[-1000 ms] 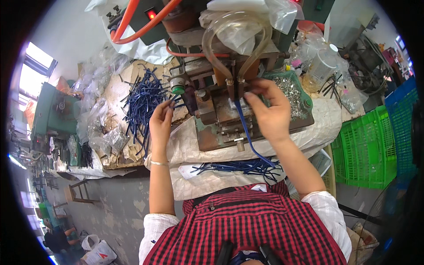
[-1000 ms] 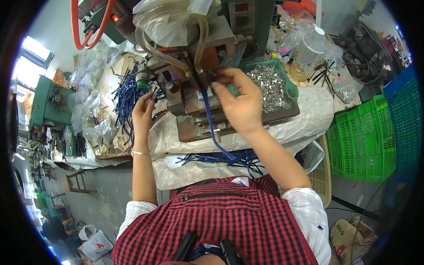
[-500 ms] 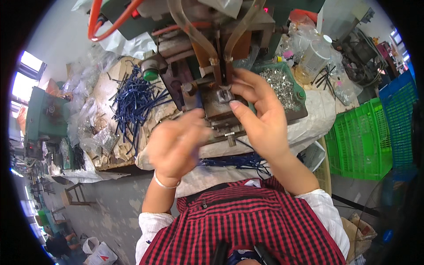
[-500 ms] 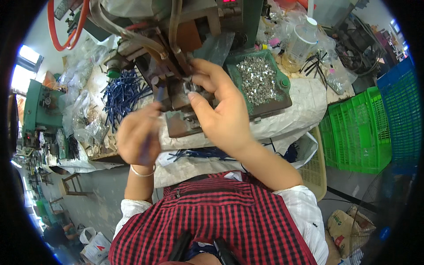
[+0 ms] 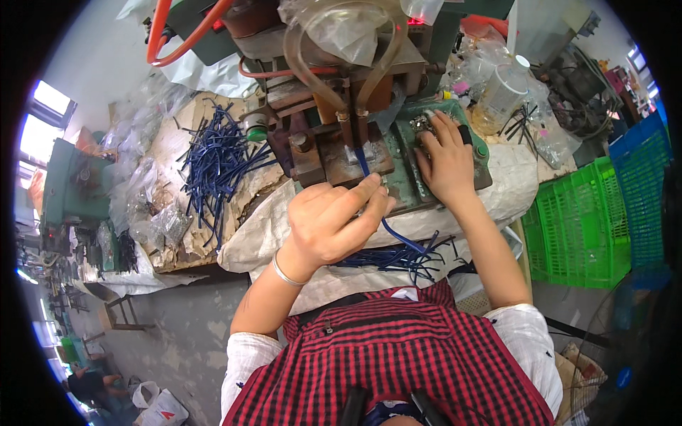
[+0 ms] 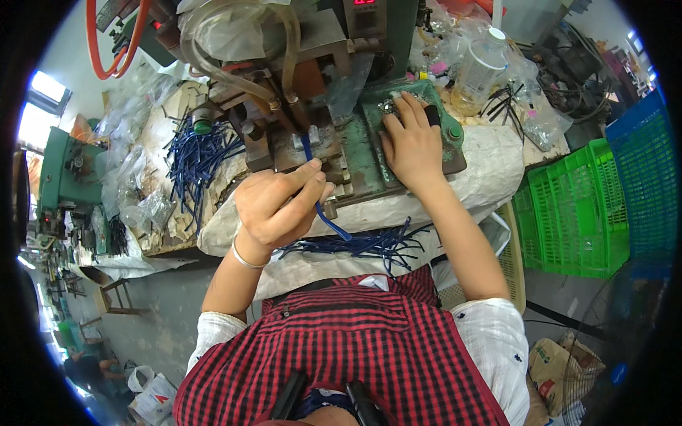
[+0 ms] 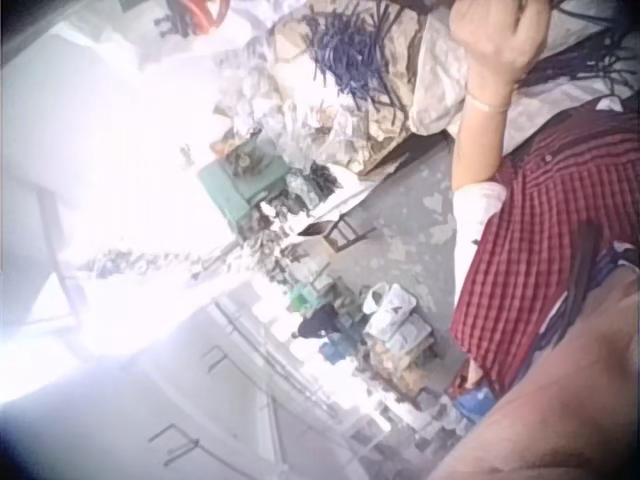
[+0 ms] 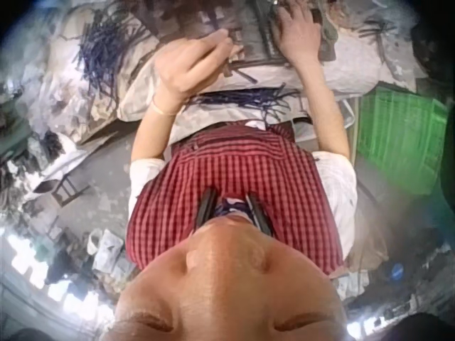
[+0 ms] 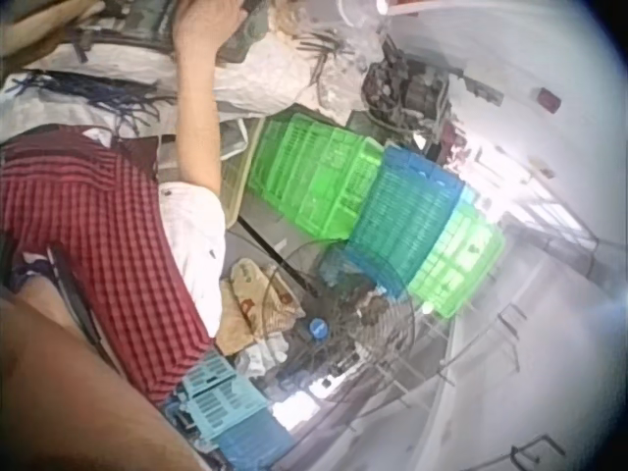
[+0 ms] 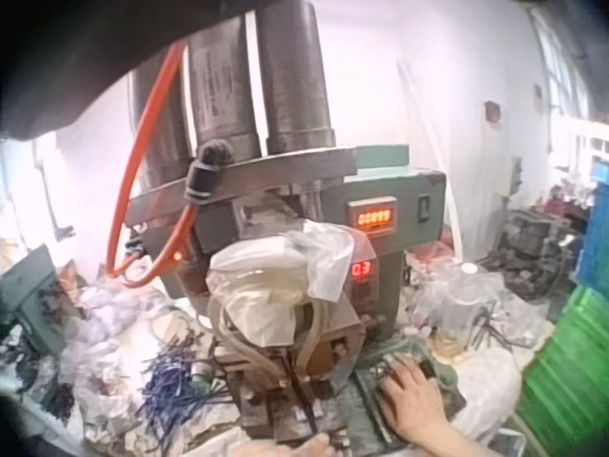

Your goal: The person repeatedly picks up blue wires and small metal pins, inserts them into a press machine, and operates the lever to crimp the components together. The finished pieces are placed into a pile on the workbench.

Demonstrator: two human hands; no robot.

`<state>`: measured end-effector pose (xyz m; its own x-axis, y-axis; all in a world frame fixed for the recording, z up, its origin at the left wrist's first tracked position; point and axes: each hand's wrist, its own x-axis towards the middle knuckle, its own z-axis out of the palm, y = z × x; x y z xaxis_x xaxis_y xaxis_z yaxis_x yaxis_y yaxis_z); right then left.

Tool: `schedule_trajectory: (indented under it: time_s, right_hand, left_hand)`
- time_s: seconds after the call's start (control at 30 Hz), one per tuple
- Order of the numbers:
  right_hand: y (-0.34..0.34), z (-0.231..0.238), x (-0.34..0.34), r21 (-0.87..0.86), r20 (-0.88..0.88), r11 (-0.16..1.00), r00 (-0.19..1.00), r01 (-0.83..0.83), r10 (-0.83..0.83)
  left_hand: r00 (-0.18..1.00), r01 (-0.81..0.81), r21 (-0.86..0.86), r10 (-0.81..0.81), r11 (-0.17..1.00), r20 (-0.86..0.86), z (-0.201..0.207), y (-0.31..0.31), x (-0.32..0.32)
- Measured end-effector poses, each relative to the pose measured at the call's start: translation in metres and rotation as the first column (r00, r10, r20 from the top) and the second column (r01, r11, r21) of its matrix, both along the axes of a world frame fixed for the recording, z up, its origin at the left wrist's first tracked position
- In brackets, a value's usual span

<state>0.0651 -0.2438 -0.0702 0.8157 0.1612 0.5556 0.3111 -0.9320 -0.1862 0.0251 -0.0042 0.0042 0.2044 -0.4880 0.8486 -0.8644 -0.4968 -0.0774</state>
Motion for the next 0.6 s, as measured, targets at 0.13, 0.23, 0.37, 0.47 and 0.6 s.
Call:
schedule_trajectory:
  time_s: [0.13, 0.23, 0.37, 0.47, 0.6]
  right_hand:
    - [-0.015, -0.012, 0.023, -0.034, 0.083, 0.998, 0.995, 0.058, -0.055]
    - [-0.018, -0.013, 0.02, 0.092, 0.116, 0.993, 0.99, 0.072, -0.082]
    - [-0.016, 0.001, 0.009, 0.254, 0.129, 0.964, 0.985, 0.076, -0.112]
    - [-0.019, 0.006, 0.01, 0.291, 0.118, 0.951, 0.983, 0.102, -0.141]
    - [-0.007, 0.007, 0.014, 0.376, 0.06, 0.923, 0.992, 0.08, -0.111]
  left_hand:
    - [0.979, -0.023, -0.071, 0.008, 0.997, -0.204, 0.003, 0.0, -0.02]
    - [0.969, -0.162, -0.083, 0.142, 0.983, -0.201, -0.007, 0.019, -0.039]
    - [0.914, -0.404, -0.35, 0.358, 0.845, -0.192, 0.004, 0.071, -0.029]
    - [0.709, -0.686, -0.188, 0.587, 0.703, -0.392, 0.017, 0.104, 0.011]
    - [0.319, -0.801, 0.493, 0.939, 0.339, -0.127, -0.052, 0.156, 0.059]
